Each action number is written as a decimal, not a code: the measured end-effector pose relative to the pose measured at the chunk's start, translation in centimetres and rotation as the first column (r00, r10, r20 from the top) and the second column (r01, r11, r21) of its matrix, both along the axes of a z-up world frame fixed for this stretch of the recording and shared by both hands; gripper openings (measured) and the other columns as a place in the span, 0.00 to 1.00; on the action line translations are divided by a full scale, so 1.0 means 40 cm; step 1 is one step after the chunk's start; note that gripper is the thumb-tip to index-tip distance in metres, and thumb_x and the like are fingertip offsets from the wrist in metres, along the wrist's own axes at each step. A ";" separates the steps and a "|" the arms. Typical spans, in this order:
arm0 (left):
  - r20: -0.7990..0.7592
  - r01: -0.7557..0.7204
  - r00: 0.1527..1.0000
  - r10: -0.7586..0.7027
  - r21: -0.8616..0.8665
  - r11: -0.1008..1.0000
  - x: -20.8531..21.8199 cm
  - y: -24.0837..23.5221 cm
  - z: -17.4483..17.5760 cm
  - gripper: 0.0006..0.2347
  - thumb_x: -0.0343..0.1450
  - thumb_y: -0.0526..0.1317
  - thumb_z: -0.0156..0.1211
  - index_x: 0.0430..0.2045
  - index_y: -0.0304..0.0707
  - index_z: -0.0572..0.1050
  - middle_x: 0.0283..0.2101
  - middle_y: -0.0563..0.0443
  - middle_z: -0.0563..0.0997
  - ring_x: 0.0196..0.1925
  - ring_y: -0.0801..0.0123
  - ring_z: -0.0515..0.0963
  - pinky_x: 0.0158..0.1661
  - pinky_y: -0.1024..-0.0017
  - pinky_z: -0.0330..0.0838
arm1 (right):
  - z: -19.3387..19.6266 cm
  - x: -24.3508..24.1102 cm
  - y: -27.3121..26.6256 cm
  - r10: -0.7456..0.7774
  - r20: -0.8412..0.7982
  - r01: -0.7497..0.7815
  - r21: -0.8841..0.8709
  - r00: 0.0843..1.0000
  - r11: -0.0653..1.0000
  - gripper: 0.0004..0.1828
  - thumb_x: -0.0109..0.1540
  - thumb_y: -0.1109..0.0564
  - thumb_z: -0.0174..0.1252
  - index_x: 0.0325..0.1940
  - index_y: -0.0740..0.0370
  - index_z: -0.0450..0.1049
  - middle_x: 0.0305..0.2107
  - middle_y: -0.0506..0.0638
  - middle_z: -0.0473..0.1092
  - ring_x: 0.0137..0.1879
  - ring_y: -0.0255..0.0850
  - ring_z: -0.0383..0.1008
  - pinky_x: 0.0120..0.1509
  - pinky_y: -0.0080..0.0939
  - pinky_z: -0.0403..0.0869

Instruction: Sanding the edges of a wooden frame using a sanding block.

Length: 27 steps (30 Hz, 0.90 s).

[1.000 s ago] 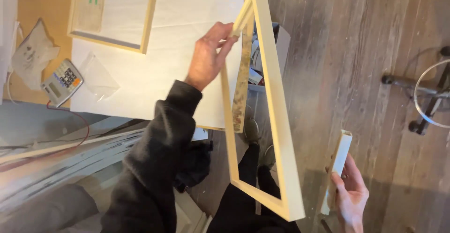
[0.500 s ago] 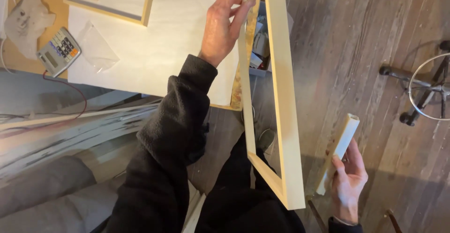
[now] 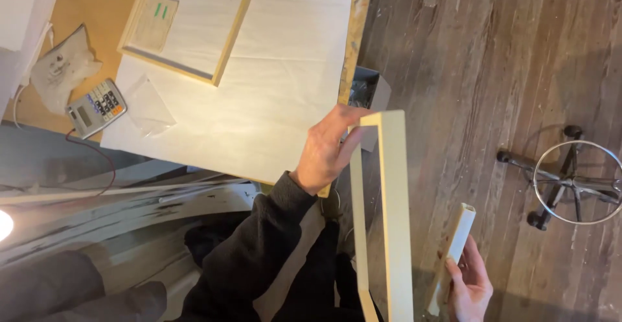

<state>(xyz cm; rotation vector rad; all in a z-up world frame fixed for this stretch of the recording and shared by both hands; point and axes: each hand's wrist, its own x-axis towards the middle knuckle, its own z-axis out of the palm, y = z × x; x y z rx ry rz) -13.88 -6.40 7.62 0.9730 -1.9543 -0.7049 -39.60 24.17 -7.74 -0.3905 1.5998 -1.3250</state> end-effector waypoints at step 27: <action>0.076 0.054 0.996 -0.039 -0.202 0.978 0.067 0.023 0.088 0.15 0.75 0.26 0.64 0.54 0.37 0.73 0.56 0.49 0.79 0.57 0.60 0.84 0.58 0.65 0.85 | 0.051 0.016 -0.080 0.039 -0.005 -0.039 -0.070 0.999 0.997 0.40 0.63 0.76 0.49 0.81 0.73 0.57 0.71 0.70 0.63 0.65 0.57 0.69 0.69 0.57 0.72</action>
